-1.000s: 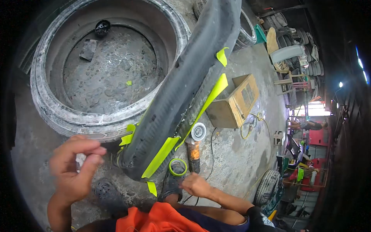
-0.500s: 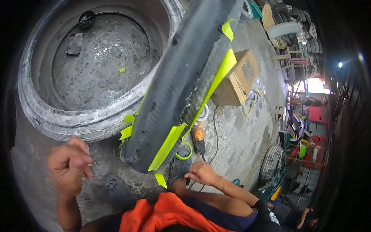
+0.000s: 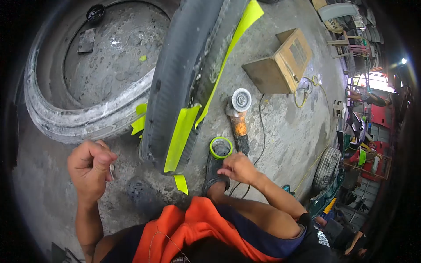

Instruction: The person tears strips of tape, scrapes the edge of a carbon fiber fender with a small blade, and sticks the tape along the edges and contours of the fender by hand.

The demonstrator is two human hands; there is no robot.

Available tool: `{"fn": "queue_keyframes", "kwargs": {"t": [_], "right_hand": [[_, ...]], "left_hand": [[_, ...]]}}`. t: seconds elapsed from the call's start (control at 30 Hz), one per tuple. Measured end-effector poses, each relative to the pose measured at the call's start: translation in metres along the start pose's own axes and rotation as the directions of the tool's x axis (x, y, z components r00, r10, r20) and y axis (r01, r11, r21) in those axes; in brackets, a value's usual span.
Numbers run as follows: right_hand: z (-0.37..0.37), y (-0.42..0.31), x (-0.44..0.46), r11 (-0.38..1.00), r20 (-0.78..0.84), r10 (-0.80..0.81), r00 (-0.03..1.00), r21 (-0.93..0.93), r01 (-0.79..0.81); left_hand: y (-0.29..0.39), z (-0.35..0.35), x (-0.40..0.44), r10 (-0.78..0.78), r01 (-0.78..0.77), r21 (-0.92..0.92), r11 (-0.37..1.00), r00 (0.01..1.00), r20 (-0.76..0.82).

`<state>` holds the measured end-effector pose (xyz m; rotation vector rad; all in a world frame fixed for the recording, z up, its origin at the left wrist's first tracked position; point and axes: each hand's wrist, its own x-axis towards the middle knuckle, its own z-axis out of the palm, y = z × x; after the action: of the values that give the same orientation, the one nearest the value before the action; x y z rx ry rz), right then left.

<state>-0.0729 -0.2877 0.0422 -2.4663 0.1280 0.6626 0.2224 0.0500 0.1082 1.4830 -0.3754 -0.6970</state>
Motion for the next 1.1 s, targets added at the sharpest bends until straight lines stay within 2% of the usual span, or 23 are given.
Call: {"fn": "queue_keyframes", "kwargs": {"t": [0.07,0.13,0.2,0.27,0.3,0.33,0.4,0.47,0.5,0.67,0.77,0.87,0.9,1.1], "right_hand": [[-0.006,0.001,0.006,0.999,-0.015,-0.041,0.999,0.000,0.041],[-0.010,0.003,0.014,0.997,-0.008,-0.071,0.997,0.023,0.072],[-0.010,0.008,0.016,0.998,-0.064,-0.067,0.996,-0.020,0.066],[-0.013,0.012,0.022,0.996,-0.069,-0.087,0.994,-0.004,0.087],[-0.015,0.015,0.024,0.996,-0.080,-0.087,0.993,-0.015,0.086],[-0.016,0.018,0.025,0.995,-0.070,-0.099,0.993,0.008,0.100],[-0.018,0.024,0.031,0.991,-0.073,-0.129,0.989,-0.025,0.128],[-0.023,0.026,0.036,0.989,-0.061,-0.145,0.987,-0.018,0.145],[-0.024,0.028,0.037,0.990,-0.066,-0.141,0.988,-0.014,0.140],[-0.026,0.037,0.041,0.987,-0.098,-0.158,0.983,-0.008,0.158],[-0.028,0.039,0.036,0.991,-0.094,-0.134,0.987,0.001,0.134],[-0.025,0.045,0.029,0.993,-0.104,-0.119,0.987,-0.018,0.118],[-0.024,0.047,0.026,0.993,-0.101,-0.114,0.988,-0.019,0.113],[-0.012,0.053,0.014,0.995,-0.080,-0.096,0.992,-0.022,0.094]], "left_hand": [[-0.010,-0.001,-0.002,0.171,-0.170,0.045,0.984,0.985,-0.010],[-0.003,0.010,-0.005,0.117,-0.115,0.080,0.990,0.993,-0.030],[0.004,0.027,-0.007,0.082,-0.069,0.086,0.994,0.983,-0.166],[0.004,0.025,-0.007,0.025,-0.010,0.097,0.995,0.988,-0.155],[-0.002,0.023,-0.002,0.237,-0.213,0.254,0.943,0.969,-0.065],[-0.008,0.022,-0.002,0.419,-0.410,0.379,0.830,0.906,0.062],[-0.006,0.032,-0.011,0.395,-0.393,0.399,0.828,0.915,0.083],[-0.001,0.047,-0.019,0.278,-0.296,0.362,0.884,0.955,0.101],[-0.007,0.049,-0.021,0.314,-0.359,0.431,0.828,0.933,0.174],[-0.028,0.070,-0.028,0.265,-0.367,0.459,0.809,0.925,0.272],[-0.033,0.078,-0.026,0.274,-0.310,0.415,0.856,0.951,0.145],[-0.031,0.079,-0.021,0.262,-0.287,0.334,0.898,0.958,0.119],[-0.030,0.080,-0.019,0.298,-0.320,0.341,0.884,0.947,0.116],[-0.023,0.077,-0.020,0.287,-0.327,0.412,0.850,0.945,0.157]]}}
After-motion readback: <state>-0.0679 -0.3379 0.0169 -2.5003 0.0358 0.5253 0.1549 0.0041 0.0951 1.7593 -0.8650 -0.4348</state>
